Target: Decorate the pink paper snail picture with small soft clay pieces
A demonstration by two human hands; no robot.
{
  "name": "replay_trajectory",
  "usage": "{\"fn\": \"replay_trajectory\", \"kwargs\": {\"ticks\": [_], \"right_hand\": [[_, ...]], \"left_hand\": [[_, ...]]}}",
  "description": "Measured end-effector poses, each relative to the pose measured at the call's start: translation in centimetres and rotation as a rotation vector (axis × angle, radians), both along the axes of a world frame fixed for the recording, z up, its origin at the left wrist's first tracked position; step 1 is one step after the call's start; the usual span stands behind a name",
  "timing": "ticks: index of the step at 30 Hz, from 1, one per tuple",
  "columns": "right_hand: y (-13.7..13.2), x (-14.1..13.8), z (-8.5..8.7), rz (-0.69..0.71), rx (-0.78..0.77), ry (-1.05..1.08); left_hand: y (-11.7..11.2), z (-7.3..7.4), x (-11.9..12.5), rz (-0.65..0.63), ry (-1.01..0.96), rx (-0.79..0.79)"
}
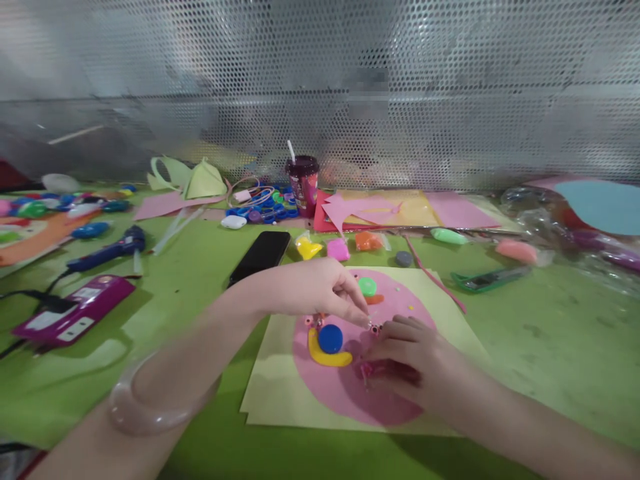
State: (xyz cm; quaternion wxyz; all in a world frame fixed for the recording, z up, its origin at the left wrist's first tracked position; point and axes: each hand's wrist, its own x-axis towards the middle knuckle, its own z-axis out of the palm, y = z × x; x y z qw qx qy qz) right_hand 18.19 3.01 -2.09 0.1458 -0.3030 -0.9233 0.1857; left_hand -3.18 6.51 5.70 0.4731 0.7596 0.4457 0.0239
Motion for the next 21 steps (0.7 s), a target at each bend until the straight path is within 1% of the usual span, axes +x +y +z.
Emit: {"fn": "replay_trajectory", "kwargs": {"ticks": [4,8,10,15,19,21], "right_hand": [[-0.1,-0.3,0.1,0.014,-0.011,-0.029],[-0.1,-0.4,0.1,0.007,0.023,-0.075],[-0.1,-0.4,0.1,0.015,0.053,-0.069],[-0.1,-0.2,0.0,0.029,0.075,-0.032],[-0.2,-0.1,0.2,0.030,0.073,-0.038],[-0.3,-0.1,0.4,0.044,0.070,-0.052]], "left_hand": [[0.0,0.0,0.1,-0.016,0.018,0.010],[-0.2,0.0,0.4,-0.024,0.043,0.039],[-0.4,-0.1,0.6,-0.033,0.050,0.059],[-1.1,-0.2,0.7,-0.013,0.089,0.030],[-1.7,-0.3,0.5,-0.095,0.141,0.152],[-1.9,-0.3,0.5,-0.131,0.164,0.184]]}}
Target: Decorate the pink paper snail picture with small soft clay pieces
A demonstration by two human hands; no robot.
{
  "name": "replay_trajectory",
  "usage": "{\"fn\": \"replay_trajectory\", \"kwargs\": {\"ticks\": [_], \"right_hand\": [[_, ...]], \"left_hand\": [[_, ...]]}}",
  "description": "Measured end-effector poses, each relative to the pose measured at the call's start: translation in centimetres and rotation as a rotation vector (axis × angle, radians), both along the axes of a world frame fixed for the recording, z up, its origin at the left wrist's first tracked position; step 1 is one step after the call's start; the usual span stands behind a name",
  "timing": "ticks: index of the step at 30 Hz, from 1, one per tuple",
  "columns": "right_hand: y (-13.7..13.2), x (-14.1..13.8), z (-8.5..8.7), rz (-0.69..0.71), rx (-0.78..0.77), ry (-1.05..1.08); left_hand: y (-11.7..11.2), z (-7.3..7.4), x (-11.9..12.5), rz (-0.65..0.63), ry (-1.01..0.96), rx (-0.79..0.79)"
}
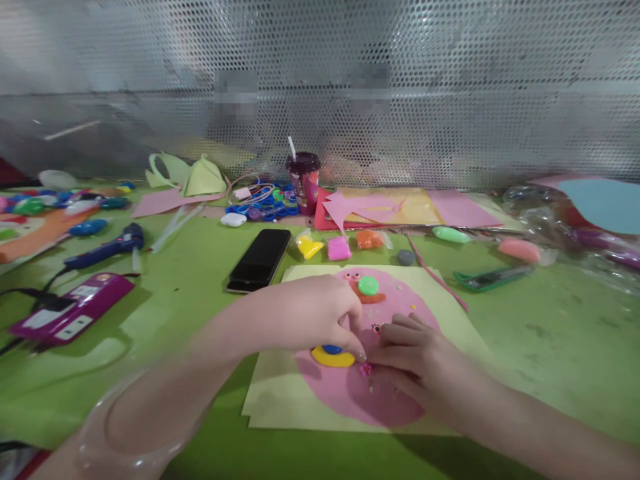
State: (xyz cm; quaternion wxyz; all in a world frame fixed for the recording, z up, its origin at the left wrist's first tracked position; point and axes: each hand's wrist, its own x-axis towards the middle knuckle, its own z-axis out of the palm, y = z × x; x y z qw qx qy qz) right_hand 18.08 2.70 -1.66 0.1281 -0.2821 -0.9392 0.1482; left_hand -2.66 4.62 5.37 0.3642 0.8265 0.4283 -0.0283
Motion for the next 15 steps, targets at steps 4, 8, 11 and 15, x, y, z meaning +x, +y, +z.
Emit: {"fn": "replay_trajectory", "kwargs": {"ticks": [4,8,11,15], "right_hand": [[-0.03,0.06,0.17,0.001,0.013,-0.027],[0.13,0.11,0.08,0.008,0.015,-0.043],[0.21,0.09,-0.05,0.010,0.020,-0.036],[0.12,0.06,-0.08,0.012,0.027,0.006]], "left_hand": [[0.01,0.08,0.21,-0.013,0.036,0.014],[0.26,0.11,0.44,0.005,0.051,0.002],[0.34,-0.03,0.51,0.011,0.055,0.003],[0.30,-0.23,0.46,0.004,0.034,-0.003]]}}
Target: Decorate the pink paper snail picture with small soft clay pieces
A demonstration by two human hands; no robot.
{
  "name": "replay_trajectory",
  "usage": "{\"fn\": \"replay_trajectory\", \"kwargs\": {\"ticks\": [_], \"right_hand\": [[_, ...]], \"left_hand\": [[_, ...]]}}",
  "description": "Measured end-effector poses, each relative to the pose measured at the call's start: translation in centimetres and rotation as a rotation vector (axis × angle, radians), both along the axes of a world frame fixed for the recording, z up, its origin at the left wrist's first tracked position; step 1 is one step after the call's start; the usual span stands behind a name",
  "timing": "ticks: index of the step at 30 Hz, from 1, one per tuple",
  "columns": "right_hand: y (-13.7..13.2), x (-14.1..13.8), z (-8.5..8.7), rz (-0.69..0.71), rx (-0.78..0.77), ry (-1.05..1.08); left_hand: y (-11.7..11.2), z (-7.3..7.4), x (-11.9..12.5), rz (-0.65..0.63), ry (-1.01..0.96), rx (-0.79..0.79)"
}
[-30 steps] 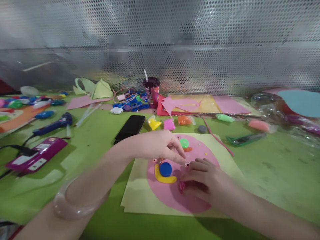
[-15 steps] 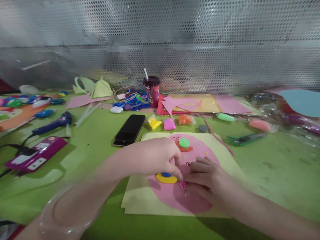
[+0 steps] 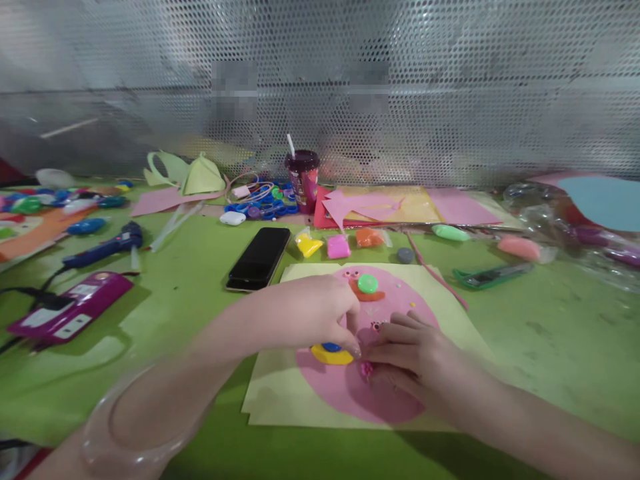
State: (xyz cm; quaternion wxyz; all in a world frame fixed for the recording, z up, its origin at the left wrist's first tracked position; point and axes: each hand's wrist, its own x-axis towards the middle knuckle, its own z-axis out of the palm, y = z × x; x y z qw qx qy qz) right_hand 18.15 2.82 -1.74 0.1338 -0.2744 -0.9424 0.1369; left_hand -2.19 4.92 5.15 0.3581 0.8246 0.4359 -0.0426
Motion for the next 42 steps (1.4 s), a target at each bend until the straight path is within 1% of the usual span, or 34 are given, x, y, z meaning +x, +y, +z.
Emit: {"fn": "replay_trajectory", "kwargs": {"ticks": [4,8,11,14,18,21,24,27,30,33,36,39,42], "right_hand": [[0.0,0.2,0.3,0.007,-0.014,0.030],[0.1,0.5,0.4,-0.006,-0.041,0.013],[0.2,0.5,-0.1,-0.005,-0.038,0.017],[0.2,0.4,-0.8,0.017,-0.003,0.053],[0.4,0.2,-1.0,0.035,0.007,0.060],[0.4,0.2,-0.6,0.026,-0.015,0.039],[0.1,0.4,0.2,0.023,-0.036,0.032],[-0.4,0.7,1.2,0.054,0.000,-0.003],[-0.8,0.8,1.9,0.099,0.055,-0.080],[-0.9,0.8,1.9,0.116,0.097,-0.086],[-0.7,0.7,1.6,0.101,0.094,-0.069],[-0.6,0.9,1.5,0.100,0.085,-0.049],[-1.0,1.2,1.5,0.092,0.124,-0.037]], "left_hand": [[-0.1,0.1,0.0,-0.001,0.003,-0.006],[-0.2,0.3,0.0,0.004,-0.007,-0.012],[-0.2,0.2,-0.2,0.000,-0.027,-0.026],[-0.1,-0.1,-0.4,-0.007,-0.037,-0.028],[0.0,-0.6,-0.4,-0.053,-0.036,0.040],[-0.1,-0.6,-0.1,-0.071,-0.011,0.044],[-0.3,-0.4,0.2,-0.079,0.062,0.063],[-0.4,-0.2,0.4,-0.089,0.083,0.062],[-0.3,-0.4,0.1,-0.081,0.070,0.065],[-0.3,-0.8,-0.1,-0.066,0.034,0.055],[-0.4,-1.0,-0.1,-0.090,-0.025,0.045],[-0.9,-0.8,0.0,-0.136,-0.011,0.022],[-1.8,-0.3,0.1,-0.180,0.020,0.063]]}}
